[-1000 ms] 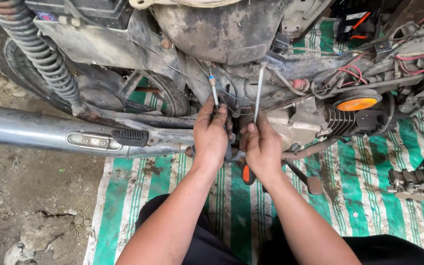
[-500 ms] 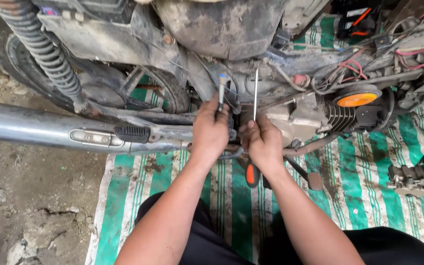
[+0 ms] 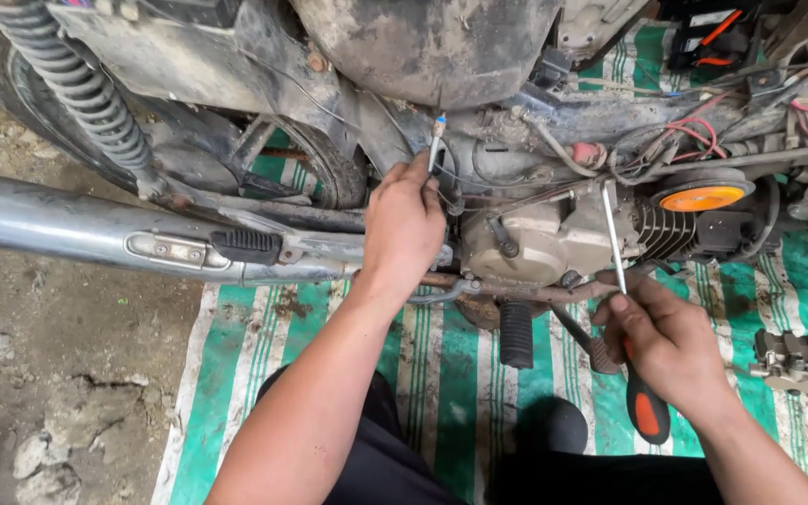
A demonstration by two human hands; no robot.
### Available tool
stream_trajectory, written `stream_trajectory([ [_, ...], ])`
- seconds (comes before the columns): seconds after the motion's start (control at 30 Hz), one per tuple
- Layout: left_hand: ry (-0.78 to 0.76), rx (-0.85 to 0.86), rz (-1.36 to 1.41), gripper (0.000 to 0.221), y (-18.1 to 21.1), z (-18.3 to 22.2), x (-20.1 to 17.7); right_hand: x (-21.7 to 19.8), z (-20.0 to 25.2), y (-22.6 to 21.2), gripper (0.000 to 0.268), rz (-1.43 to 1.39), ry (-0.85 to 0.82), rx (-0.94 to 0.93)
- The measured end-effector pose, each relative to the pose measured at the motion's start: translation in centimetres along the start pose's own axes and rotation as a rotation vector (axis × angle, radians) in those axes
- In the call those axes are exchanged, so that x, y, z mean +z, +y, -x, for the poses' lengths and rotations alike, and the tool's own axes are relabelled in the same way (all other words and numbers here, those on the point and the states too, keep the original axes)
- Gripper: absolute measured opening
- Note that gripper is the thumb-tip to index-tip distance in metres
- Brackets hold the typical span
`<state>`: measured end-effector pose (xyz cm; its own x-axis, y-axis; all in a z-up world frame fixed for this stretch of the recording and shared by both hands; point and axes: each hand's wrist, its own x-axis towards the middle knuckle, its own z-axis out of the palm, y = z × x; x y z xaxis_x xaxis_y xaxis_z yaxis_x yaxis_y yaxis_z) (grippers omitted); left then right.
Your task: The person is using hand tools to remove or adjust various components and wiring around a motorcycle engine.
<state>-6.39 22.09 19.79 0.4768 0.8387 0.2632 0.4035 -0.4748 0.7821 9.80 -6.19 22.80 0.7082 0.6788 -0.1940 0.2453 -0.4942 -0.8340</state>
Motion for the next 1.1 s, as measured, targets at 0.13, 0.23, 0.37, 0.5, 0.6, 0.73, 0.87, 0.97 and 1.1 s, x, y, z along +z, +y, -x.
stream_trajectory([
  [0.13,-0.066,0.006,0.012,0.048,1.3,0.4,-0.6,-0.4,0.2,0.6,0.036,-0.033,-0.040,-0.021],
  [0.23,-0.042,0.041,-0.016,0.047,0.9,0.4,-0.9,-0.5,0.1,0.8,0.037,-0.021,-0.056,-0.021],
  [0.37,0.060,0.083,-0.105,0.049,1.4,0.7,-2.1,-0.4,0.5,0.6,0.034,0.036,-0.065,-0.033],
  [0.5,0.105,0.129,-0.129,0.053,1.0,0.5,-0.4,-0.4,0.5,1.0,0.033,0.082,-0.053,-0.042],
  [0.6,0.144,0.135,-0.138,0.055,0.6,0.9,0.5,-0.3,0.6,1.2,0.034,0.028,-0.067,-0.039],
  [0.73,0.061,0.061,-0.125,0.054,0.0,1.4,1.6,0.3,0.5,1.3,0.033,-0.028,-0.103,0.006],
  [0.87,-0.051,0.017,0.023,0.046,1.1,0.8,0.2,1.1,0.3,1.0,0.032,0.020,-0.120,-0.009],
  [0.97,-0.315,-0.141,0.205,0.048,0.6,0.8,1.4,1.9,0.4,0.4,0.030,0.100,-0.118,-0.219],
  [1.1,-0.333,-0.190,0.270,0.046,-0.8,-0.1,0.3,2.3,0.3,1.0,0.031,0.092,-0.130,-0.219],
])
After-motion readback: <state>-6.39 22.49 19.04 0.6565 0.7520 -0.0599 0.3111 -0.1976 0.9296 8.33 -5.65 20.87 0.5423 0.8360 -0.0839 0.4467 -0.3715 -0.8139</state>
